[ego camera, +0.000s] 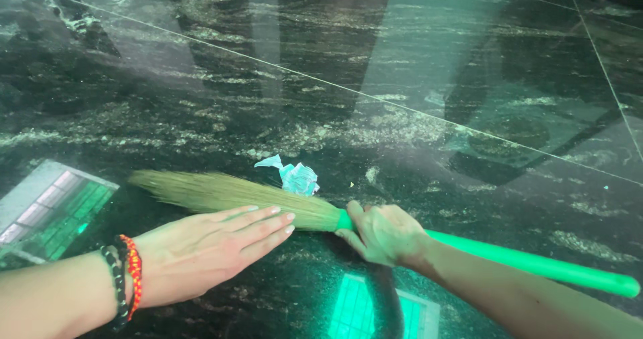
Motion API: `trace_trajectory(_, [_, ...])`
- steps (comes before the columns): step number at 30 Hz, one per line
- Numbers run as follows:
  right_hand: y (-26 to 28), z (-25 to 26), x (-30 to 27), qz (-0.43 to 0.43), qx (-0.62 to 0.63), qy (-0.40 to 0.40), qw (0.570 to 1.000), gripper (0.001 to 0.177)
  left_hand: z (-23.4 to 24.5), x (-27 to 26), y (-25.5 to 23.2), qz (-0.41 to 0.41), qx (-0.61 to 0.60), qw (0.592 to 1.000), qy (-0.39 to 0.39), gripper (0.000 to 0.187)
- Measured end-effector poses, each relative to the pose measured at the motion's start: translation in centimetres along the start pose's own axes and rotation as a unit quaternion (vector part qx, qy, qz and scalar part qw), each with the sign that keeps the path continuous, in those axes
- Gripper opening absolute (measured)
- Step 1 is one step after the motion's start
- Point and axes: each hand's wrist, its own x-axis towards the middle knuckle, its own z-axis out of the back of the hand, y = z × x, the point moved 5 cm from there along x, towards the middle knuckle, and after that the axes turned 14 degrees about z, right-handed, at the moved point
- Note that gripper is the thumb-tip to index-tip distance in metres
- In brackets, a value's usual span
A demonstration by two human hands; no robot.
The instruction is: The person sweeps debris and a small blue paper scrap across a polished dark floor using a traditional grass broom.
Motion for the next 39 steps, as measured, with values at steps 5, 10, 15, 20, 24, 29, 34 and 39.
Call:
trace_trajectory(5, [2.3,-0.5,-0.6,-0.001,0.044,0.012,0.999,0.05,0.3,0.8,0.0,-0.015,0.032,0.999,0.016,0.072])
trace_trajectory(10, [5.6,-1.0,-0.5,0.074,0.049,0.014,0.996,0.049,0.0,1.0,0.7,-0.042,0.02,0.999,0.02,0.073])
trace_trajectory(15, [8.0,-1.2,0.5,0.116,0.084,0.02,0.99,0.046,-0.3,0.2,1.9,-0.064,0.039,0.997,-0.001,0.068])
trace_trajectory(20, [10.6,-1.9,2.4,0.151,0.092,0.026,0.984,0.047,-0.2,-1.1,4.6,-0.049,0.043,0.998,0.004,0.064])
trace_trajectory(24, [12.0,-3.0,4.2,0.165,0.068,0.073,0.981,0.049,-0.2,-2.4,6.3,-0.047,0.059,0.997,0.003,0.065])
trace_trajectory(29, [12.7,-3.3,6.3,0.167,0.057,0.072,0.982,0.05,-0.2,-4.2,8.2,-0.042,0.057,0.997,-0.006,0.066])
trace_trajectory(34, [12.3,-2.8,7.6,0.161,0.026,0.052,0.985,0.05,-0.8,-6.3,9.3,-0.043,0.072,0.996,0.005,0.073])
trace_trajectory(39, [11.8,-2.6,8.1,0.148,0.026,0.036,0.988,0.049,-1.8,-7.7,9.4,-0.038,0.049,0.998,0.014,0.068])
